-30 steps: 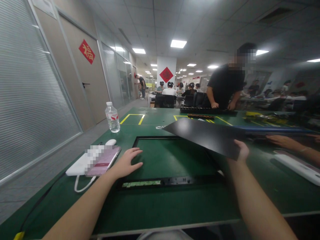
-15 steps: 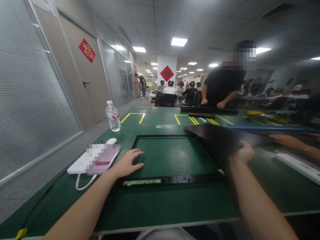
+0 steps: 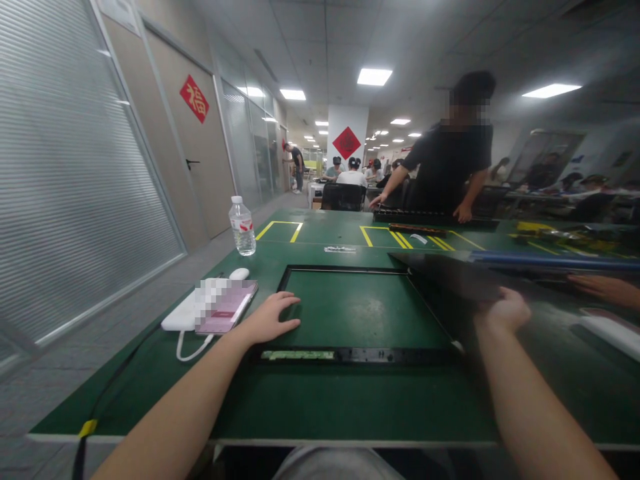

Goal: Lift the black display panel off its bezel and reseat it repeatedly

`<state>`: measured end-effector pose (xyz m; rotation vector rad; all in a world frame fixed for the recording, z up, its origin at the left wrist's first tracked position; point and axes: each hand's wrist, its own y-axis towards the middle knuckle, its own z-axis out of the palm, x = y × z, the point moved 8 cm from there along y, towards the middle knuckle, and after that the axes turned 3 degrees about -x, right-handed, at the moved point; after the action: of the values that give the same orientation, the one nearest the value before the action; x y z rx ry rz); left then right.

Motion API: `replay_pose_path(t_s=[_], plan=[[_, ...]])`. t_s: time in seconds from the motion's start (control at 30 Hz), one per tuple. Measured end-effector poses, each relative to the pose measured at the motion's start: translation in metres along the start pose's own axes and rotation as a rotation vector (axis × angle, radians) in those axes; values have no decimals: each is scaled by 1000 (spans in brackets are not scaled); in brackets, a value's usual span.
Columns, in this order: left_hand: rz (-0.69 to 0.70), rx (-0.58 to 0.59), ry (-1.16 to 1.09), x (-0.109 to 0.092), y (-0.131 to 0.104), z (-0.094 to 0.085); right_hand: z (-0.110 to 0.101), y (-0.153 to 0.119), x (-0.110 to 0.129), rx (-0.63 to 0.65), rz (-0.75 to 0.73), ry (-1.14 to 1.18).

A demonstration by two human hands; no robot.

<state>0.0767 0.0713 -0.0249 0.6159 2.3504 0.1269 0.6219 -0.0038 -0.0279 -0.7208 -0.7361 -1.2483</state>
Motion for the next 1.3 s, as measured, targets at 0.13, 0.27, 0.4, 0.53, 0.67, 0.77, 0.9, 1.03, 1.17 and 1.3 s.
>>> replay_pose_path(t_s=[0.13, 0.27, 0.4, 0.53, 0.67, 0.77, 0.9, 1.03, 1.17, 1.3], plan=[[36, 36, 95, -3, 0, 3, -2, 1, -10, -14, 101, -65], [63, 76, 170, -3, 0, 7, -6, 1, -24, -74, 206, -115], [61, 71, 168, -3, 0, 7, -7, 4, -33, -81, 248, -144], [64, 46, 139, -4, 0, 5, -13, 9, -41, -115, 261, -169], [68, 45, 134, -3, 1, 5, -19, 18, -50, -110, 243, -221], [66, 68, 156, -2, 1, 7, -21, 27, -59, -93, 245, -251], [55, 98, 180, 0, 0, 9, -25, 33, -69, -105, 303, -230], [55, 98, 183, 3, 1, 10, -21, 33, -69, -43, 276, -259], [72, 67, 163, 4, 2, 9, -19, 27, -69, -35, 300, -254], [58, 61, 158, 5, 2, 9, -22, 22, -67, -71, 337, -258]])
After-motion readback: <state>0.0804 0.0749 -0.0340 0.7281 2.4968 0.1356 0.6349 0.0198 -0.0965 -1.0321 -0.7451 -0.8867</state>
